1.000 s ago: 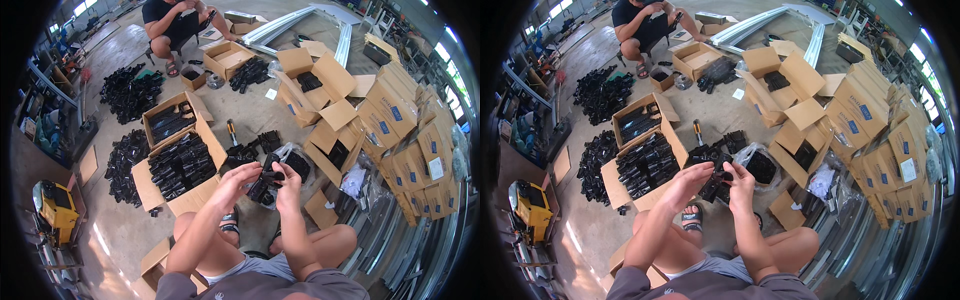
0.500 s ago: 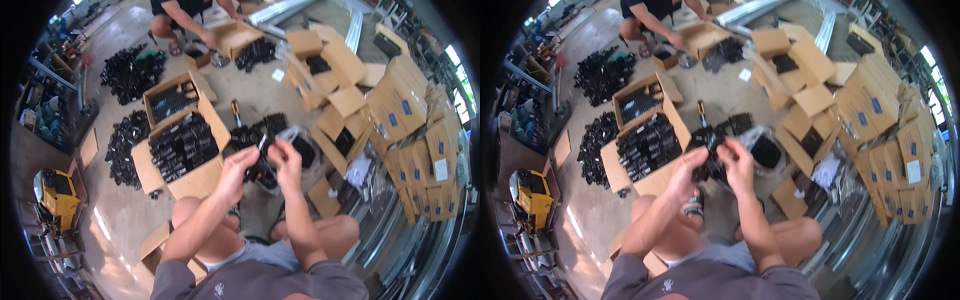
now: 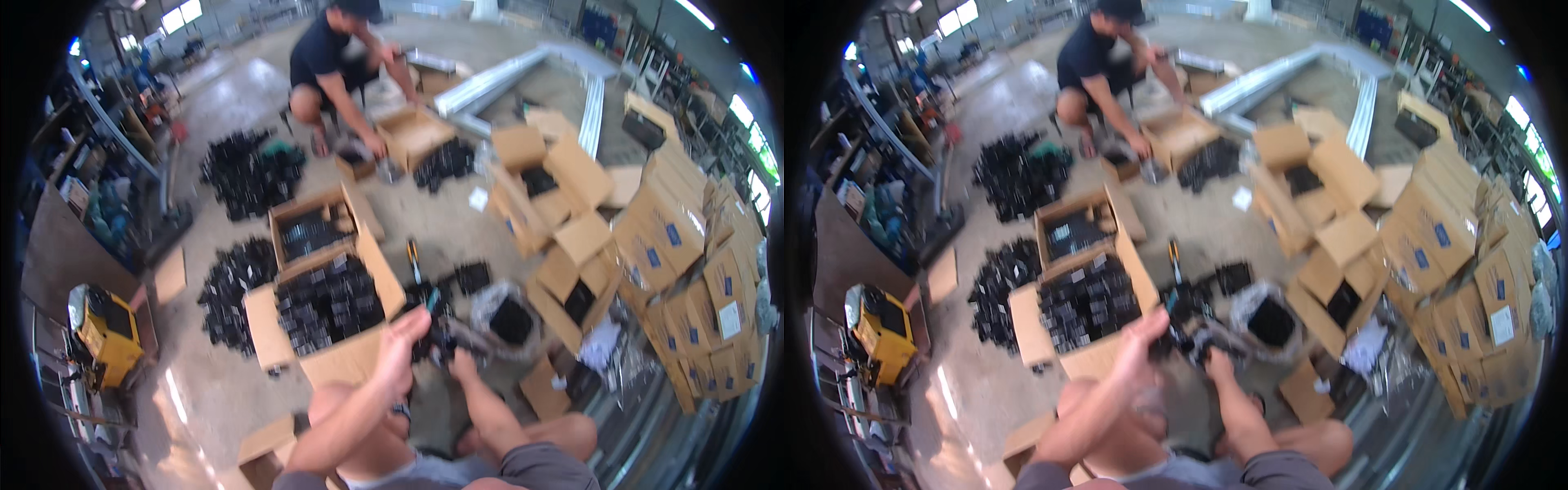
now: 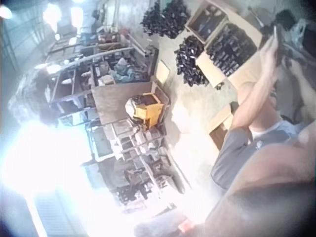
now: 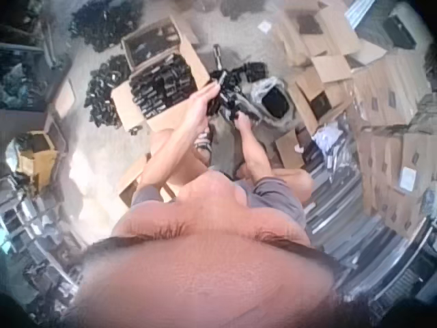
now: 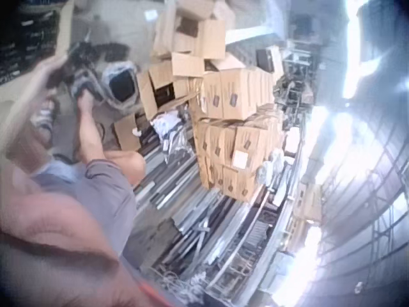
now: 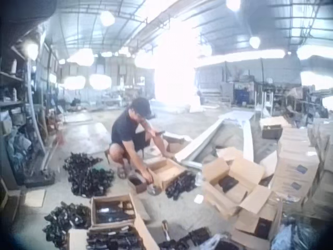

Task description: The person sits on the floor surrounded by boxes and black plastic components, picking up two parts at a time and joining them together by hand before placing them into a separate container.

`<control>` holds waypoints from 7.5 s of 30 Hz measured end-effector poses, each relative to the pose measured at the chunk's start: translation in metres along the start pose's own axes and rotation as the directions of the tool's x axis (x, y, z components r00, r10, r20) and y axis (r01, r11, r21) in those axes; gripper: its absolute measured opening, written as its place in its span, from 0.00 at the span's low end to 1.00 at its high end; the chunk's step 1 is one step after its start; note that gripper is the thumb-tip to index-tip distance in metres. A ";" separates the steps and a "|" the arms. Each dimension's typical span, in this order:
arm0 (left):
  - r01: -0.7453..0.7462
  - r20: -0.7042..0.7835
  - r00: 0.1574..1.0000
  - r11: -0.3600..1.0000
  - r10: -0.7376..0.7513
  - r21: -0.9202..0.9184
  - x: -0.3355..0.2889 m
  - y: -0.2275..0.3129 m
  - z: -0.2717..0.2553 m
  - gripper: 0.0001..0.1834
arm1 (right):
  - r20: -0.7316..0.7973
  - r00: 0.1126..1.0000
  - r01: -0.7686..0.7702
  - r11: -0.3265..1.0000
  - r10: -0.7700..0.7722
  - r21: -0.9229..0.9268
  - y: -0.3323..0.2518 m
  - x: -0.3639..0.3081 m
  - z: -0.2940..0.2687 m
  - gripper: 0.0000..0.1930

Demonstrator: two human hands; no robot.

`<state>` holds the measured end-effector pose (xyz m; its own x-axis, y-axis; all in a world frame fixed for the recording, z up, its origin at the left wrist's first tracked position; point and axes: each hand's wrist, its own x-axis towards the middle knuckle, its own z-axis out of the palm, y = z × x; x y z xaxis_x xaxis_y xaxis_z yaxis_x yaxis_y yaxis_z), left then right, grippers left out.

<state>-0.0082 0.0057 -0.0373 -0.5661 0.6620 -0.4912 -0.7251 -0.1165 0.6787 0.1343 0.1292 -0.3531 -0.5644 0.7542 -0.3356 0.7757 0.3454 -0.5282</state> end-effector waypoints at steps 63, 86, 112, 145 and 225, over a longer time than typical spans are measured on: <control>-0.458 0.102 0.888 0.849 0.448 0.264 -0.017 -0.003 0.063 0.20 | -0.399 0.908 0.404 0.513 -0.126 0.757 -0.198 -0.120 -0.301 0.09; -0.682 0.237 0.713 0.577 0.660 0.450 -0.006 -0.031 0.082 0.19 | -0.652 0.718 0.601 0.691 -0.244 0.403 -0.182 -0.115 -0.279 0.06; -0.676 0.235 0.719 0.581 0.654 0.453 -0.011 -0.035 0.088 0.19 | -0.665 0.710 0.589 0.712 -0.231 0.381 -0.175 -0.114 -0.273 0.06; -0.653 0.162 0.748 0.670 0.643 0.353 -0.009 -0.037 0.085 0.19 | -0.716 0.651 0.597 0.753 -0.252 0.278 -0.183 -0.117 -0.268 0.07; -0.554 0.140 0.832 0.799 0.537 0.232 0.002 -0.049 0.075 0.21 | -0.549 0.836 0.473 0.518 -0.008 0.713 -0.181 -0.116 -0.266 0.06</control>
<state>0.0556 0.0683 -0.0308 -0.8056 0.5916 0.0317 -0.1748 -0.2886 0.9414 0.1340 0.1276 -0.0110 -0.3226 0.9342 0.1521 -0.0667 0.1379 -0.9882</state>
